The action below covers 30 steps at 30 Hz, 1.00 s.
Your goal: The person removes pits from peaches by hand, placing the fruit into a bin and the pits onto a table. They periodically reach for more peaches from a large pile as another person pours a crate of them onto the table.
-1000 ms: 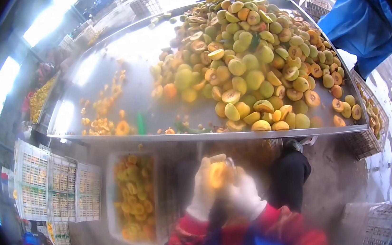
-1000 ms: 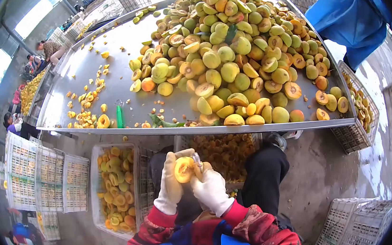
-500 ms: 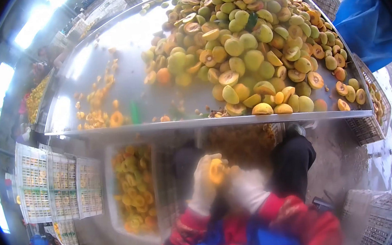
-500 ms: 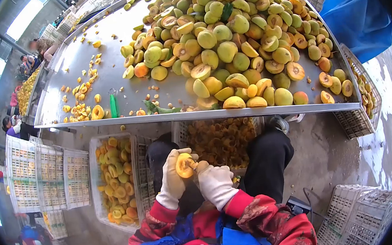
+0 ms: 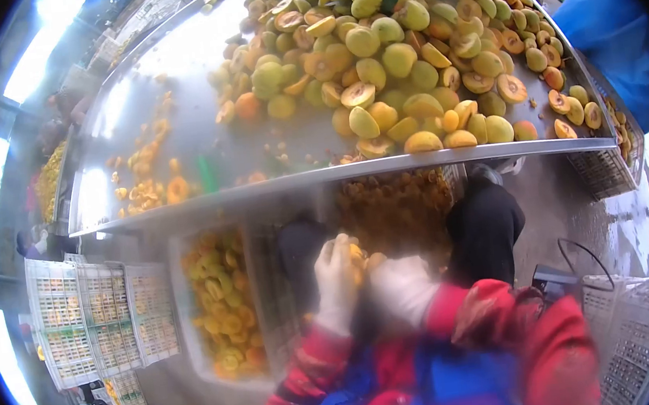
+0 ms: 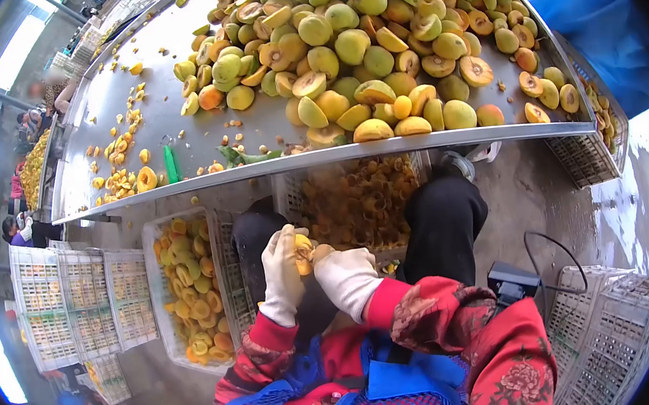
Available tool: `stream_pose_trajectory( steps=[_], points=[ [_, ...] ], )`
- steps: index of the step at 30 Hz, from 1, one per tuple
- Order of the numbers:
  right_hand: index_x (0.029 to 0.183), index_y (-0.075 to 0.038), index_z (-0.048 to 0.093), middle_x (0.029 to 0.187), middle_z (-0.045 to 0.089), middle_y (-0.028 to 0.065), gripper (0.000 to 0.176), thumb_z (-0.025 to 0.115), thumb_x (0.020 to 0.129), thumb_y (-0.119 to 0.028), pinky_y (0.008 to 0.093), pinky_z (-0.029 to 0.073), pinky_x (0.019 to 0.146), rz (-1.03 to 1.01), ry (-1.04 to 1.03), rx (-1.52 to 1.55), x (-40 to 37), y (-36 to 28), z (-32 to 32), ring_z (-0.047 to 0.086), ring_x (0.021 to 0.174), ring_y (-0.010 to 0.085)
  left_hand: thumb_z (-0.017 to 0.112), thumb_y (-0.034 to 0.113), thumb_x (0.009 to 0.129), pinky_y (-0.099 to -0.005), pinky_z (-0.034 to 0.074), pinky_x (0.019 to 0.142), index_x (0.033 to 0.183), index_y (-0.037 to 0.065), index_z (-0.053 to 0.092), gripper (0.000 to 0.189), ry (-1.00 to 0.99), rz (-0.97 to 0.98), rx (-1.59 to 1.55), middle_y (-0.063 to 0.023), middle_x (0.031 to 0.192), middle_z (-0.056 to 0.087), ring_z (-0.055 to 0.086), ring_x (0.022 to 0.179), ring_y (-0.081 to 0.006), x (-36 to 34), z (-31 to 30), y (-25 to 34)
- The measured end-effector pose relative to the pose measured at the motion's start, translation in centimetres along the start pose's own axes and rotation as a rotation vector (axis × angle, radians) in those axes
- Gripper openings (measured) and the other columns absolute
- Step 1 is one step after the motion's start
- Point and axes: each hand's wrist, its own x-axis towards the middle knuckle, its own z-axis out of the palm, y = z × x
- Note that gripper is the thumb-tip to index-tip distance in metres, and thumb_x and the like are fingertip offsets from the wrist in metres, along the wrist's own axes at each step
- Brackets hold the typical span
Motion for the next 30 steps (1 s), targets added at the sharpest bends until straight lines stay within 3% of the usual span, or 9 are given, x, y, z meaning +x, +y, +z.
stream_pose_trajectory(
  steps=[7,9,10,14,17,22,26,29,30],
  points=[
    [0.095,0.002,0.06,0.08,0.068,0.0215,0.025,0.06,0.076,-0.014,0.0433,0.054,0.062,-0.045,-0.099,0.186,0.6,0.6,1.8,0.069,0.072,0.0339,0.056,0.028,0.094,-0.0257,0.05,0.059,0.092,-0.001,0.061,0.029,-0.023,0.046,0.116,-0.0068,0.075,0.061,0.059,0.065,-0.0121,0.4,-0.1,-0.5],
    [0.09,0.003,0.061,0.079,0.067,0.0233,0.024,0.058,0.074,-0.014,0.0402,0.054,0.061,0.153,-0.178,0.634,0.8,0.4,1.2,0.069,0.07,0.0333,0.052,0.028,0.096,-0.0257,0.05,0.062,0.096,-0.001,0.062,0.03,-0.066,0.1,0.176,-0.0088,0.076,0.063,0.059,0.068,-0.0108,0.1,0.1,-0.7],
    [0.083,0.001,0.061,0.071,0.065,0.0179,0.019,0.057,0.073,-0.015,0.0367,0.052,0.053,0.312,-0.331,0.862,0.5,0.1,-0.8,0.066,0.059,0.0281,0.052,0.028,0.096,-0.0262,0.051,0.063,0.098,-0.001,0.062,0.031,-0.103,0.118,0.147,-0.0104,0.079,0.064,0.06,0.069,-0.0117,0.1,0.1,-0.5],
    [0.071,-0.004,0.056,0.059,0.056,0.0049,0.015,0.063,0.073,-0.017,0.0287,0.042,0.04,0.2,-0.445,1.308,0.9,1.6,-0.2,0.051,0.044,0.0147,0.052,0.03,0.096,-0.0287,0.053,0.071,0.107,-0.001,0.06,0.034,-0.314,0.004,-0.118,-0.0146,0.091,0.066,0.063,0.076,-0.0155,-0.5,-0.6,1.2],
    [0.067,-0.005,0.054,0.057,0.054,0.0036,0.018,0.064,0.074,-0.018,0.0264,0.04,0.038,0.087,-0.499,1.445,-0.2,2.0,-1.7,0.05,0.043,0.0117,0.052,0.031,0.096,-0.0307,0.053,0.078,0.111,-0.001,0.058,0.036,-0.411,-0.002,-0.119,-0.0151,0.097,0.066,0.064,0.083,-0.0184,-1.0,-1.2,2.0],
    [0.062,-0.007,0.054,0.05,0.05,0.0006,0.024,0.065,0.079,-0.02,0.0239,0.037,0.036,0.131,-0.702,1.571,-1.4,2.1,-3.5,0.047,0.039,0.0095,0.055,0.029,0.094,-0.0323,0.053,0.081,0.114,-0.001,0.057,0.036,-0.554,-0.026,0.015,-0.0152,0.098,0.066,0.065,0.087,-0.0197,-1.2,-2.1,2.3],
    [0.064,-0.007,0.054,0.051,0.05,0.0005,0.024,0.065,0.079,-0.021,0.0241,0.036,0.036,0.024,-0.656,1.334,-2.0,2.2,-3.2,0.047,0.038,0.0098,0.056,0.029,0.093,-0.0321,0.053,0.082,0.111,-0.004,0.058,0.037,-0.682,-0.128,0.075,-0.0156,0.096,0.066,0.065,0.086,-0.0192,-1.1,-2.5,3.1],
    [0.067,-0.007,0.054,0.053,0.051,0.0006,0.021,0.065,0.079,-0.02,0.0242,0.037,0.038,0.067,-0.595,1.526,-2.4,1.8,-2.4,0.047,0.04,0.0097,0.055,0.027,0.094,-0.0298,0.053,0.078,0.111,-0.003,0.058,0.034,-0.612,-0.036,0.057,-0.0146,0.095,0.066,0.064,0.084,-0.0174,-1.1,-2.0,2.4],
    [0.069,-0.007,0.054,0.055,0.051,0.0008,0.018,0.064,0.079,-0.018,0.0251,0.037,0.04,0.072,-0.491,1.611,-2.4,1.4,-1.5,0.047,0.042,0.0103,0.054,0.025,0.095,-0.0271,0.054,0.071,0.111,-0.001,0.059,0.03,-0.478,0.074,0.101,-0.0134,0.093,0.067,0.064,0.079,-0.016,-0.6,-1.4,1.3]
  ],
)
